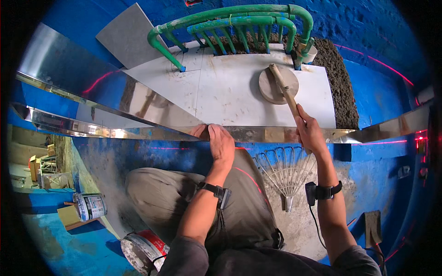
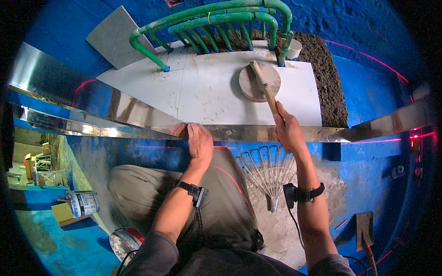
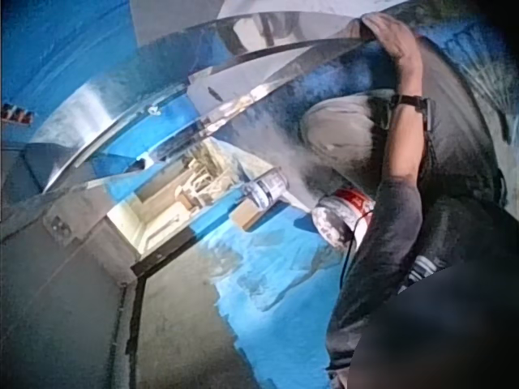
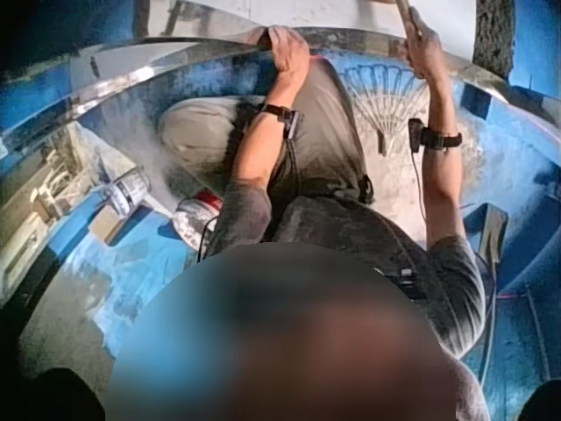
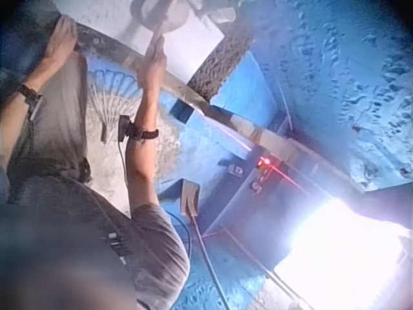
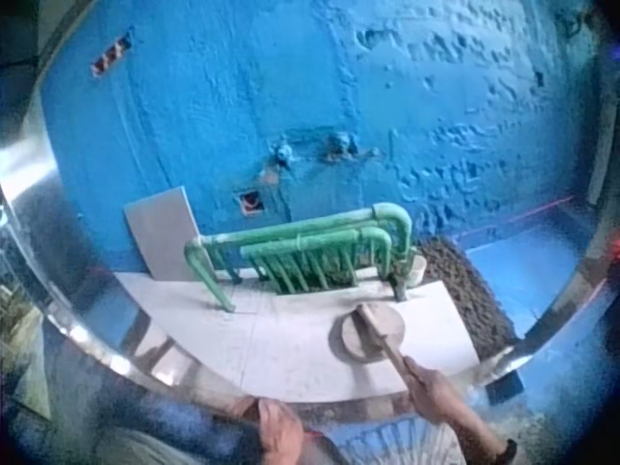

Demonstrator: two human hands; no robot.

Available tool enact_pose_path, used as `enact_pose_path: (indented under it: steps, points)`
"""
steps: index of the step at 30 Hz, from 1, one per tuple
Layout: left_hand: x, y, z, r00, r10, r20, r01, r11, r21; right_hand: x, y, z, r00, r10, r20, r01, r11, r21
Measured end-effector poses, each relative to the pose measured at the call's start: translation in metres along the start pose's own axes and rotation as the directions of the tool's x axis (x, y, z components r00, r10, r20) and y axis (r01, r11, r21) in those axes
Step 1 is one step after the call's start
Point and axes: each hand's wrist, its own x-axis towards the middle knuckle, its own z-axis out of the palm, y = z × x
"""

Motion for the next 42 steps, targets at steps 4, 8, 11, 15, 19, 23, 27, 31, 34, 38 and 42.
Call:
enact_pose_path:
  steps: [4, 8, 11, 15, 19, 23, 27, 31, 34, 38, 42]
  points:
    - [-0.015, -0.02, 0.006, 0.992, -0.003, -0.124, -0.015, 0.99, -0.143, 0.0, -0.006, 0.007, 0.999, 0.033, 0.008, -0.033, 0.999, 0.029]
    - [-0.047, -0.034, -0.023, 0.994, 0.089, -0.06, -0.107, 0.803, -0.586, 0.0, 0.018, -0.005, 0.999, 0.001, -0.039, 0.0, 1.0, 0.026]
    - [-0.088, -0.106, -0.003, 0.989, 0.075, 0.127, 0.007, 0.837, -0.548, 0.0, 0.006, -0.003, 0.999, 0.032, -0.028, -0.03, 0.998, 0.057]
    - [-0.094, -0.214, 0.067, 0.765, -0.158, 0.624, 0.492, 0.769, -0.408, 0.002, -0.008, -0.001, 0.998, 0.061, -0.013, -0.06, 0.996, 0.065]
    - [-0.119, -0.267, 0.152, 0.885, 0.107, 0.454, 0.178, 0.822, -0.54, 0.001, -0.024, 0.002, 0.977, 0.212, -0.017, -0.211, 0.977, 0.044]
    - [-0.144, -0.316, 0.129, 0.969, 0.246, 0.028, -0.207, 0.867, -0.452, -0.002, -0.001, 0.007, 0.974, 0.213, -0.079, -0.217, 0.975, -0.039]
    - [0.07, -0.206, 0.066, 0.973, 0.168, 0.157, 0.039, 0.554, -0.832, -0.002, -0.013, 0.007, 0.955, 0.276, -0.105, -0.285, 0.955, -0.079]
    - [0.138, -0.154, 0.054, 0.821, 0.423, 0.383, 0.116, 0.533, -0.838, 0.0, -0.006, 0.015, 0.939, 0.303, -0.162, -0.327, 0.933, -0.15]
    - [0.153, -0.139, 0.046, 0.825, 0.468, 0.318, -0.126, 0.7, -0.703, 0.002, -0.003, 0.015, 0.946, 0.292, -0.14, -0.311, 0.941, -0.136]
    - [0.154, -0.143, 0.048, 0.82, 0.476, 0.318, -0.123, 0.689, -0.714, 0.001, -0.001, 0.017, 0.93, 0.324, -0.174, -0.34, 0.938, -0.073]
    - [0.142, -0.155, 0.063, 0.841, 0.44, 0.316, -0.061, 0.656, -0.752, 0.001, -0.001, 0.014, 0.948, 0.281, -0.149, -0.295, 0.952, -0.086]
